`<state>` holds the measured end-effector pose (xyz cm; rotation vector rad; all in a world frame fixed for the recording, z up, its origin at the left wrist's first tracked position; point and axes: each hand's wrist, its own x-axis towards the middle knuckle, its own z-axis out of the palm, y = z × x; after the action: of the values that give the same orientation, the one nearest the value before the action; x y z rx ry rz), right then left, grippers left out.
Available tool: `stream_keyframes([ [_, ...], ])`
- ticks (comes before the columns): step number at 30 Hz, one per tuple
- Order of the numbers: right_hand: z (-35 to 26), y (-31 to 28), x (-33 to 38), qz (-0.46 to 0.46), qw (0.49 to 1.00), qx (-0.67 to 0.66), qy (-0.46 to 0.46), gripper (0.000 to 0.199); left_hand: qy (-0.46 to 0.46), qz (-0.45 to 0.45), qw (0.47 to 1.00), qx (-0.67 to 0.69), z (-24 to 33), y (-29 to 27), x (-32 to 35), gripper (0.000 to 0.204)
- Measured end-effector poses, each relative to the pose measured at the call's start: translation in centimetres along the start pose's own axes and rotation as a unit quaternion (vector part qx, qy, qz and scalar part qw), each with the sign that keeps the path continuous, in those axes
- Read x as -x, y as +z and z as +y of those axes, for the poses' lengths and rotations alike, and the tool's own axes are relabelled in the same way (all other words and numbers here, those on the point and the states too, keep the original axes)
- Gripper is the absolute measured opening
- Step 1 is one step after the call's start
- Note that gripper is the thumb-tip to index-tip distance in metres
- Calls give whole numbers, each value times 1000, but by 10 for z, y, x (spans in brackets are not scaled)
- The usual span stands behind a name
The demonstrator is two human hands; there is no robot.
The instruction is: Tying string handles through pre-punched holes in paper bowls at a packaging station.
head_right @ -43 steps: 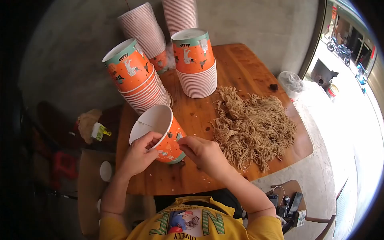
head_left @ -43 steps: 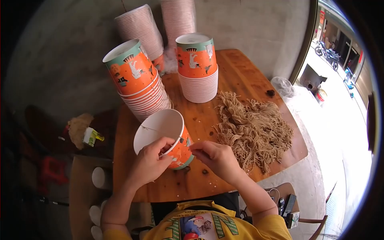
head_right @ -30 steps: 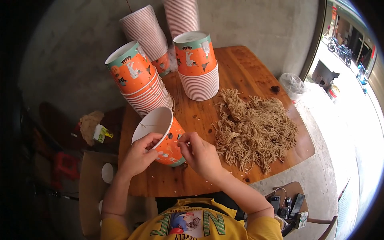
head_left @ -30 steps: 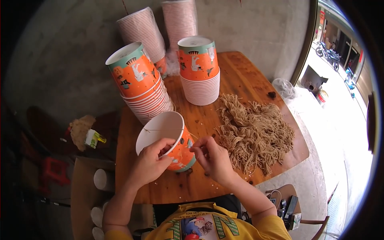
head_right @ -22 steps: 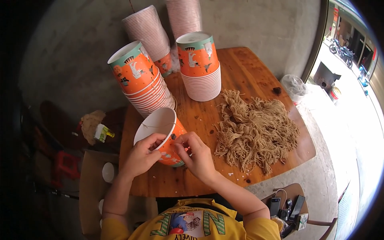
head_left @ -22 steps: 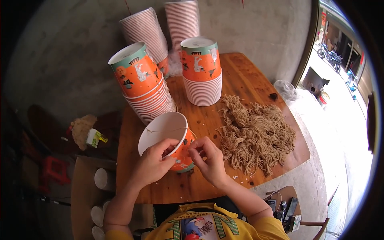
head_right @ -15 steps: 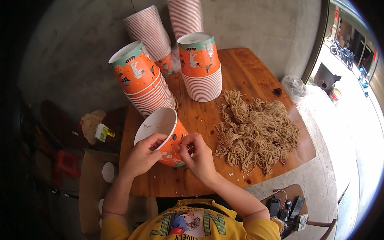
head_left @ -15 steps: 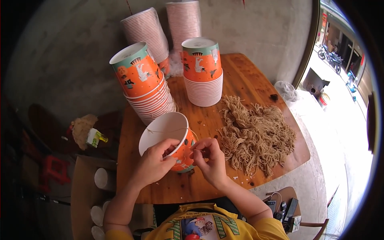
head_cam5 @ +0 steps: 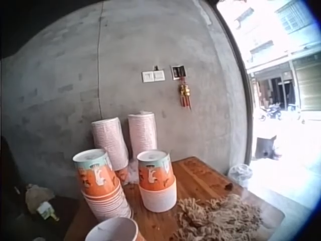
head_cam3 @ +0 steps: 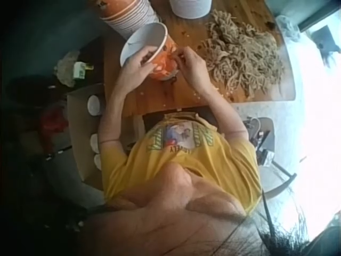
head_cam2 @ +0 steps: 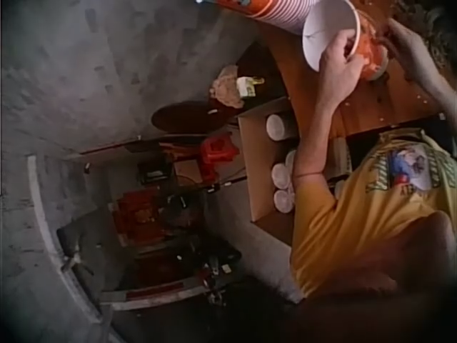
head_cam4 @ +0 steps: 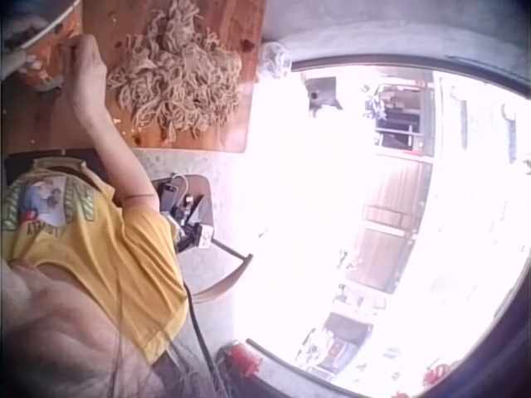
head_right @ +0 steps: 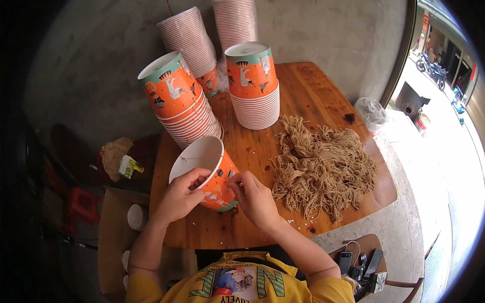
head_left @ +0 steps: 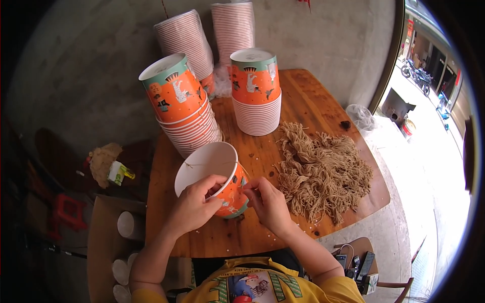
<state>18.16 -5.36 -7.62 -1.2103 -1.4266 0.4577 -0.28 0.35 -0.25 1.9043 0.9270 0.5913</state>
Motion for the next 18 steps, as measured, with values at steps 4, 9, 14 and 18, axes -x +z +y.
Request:
stream_keyframes([
  [4,1,-4,1,-27,996,-62,59,7,2,-1,1000,5,2,1,0,35],
  [9,-8,-10,0,-28,999,-2,44,6,-3,-4,1000,6,2,1,0,35],
  [14,-13,-17,2,-40,996,81,-7,12,-1,1,1000,0,4,0,0,34],
  [18,-17,-9,2,6,998,18,58,9,-3,-7,1000,4,2,1,-1,35],
])
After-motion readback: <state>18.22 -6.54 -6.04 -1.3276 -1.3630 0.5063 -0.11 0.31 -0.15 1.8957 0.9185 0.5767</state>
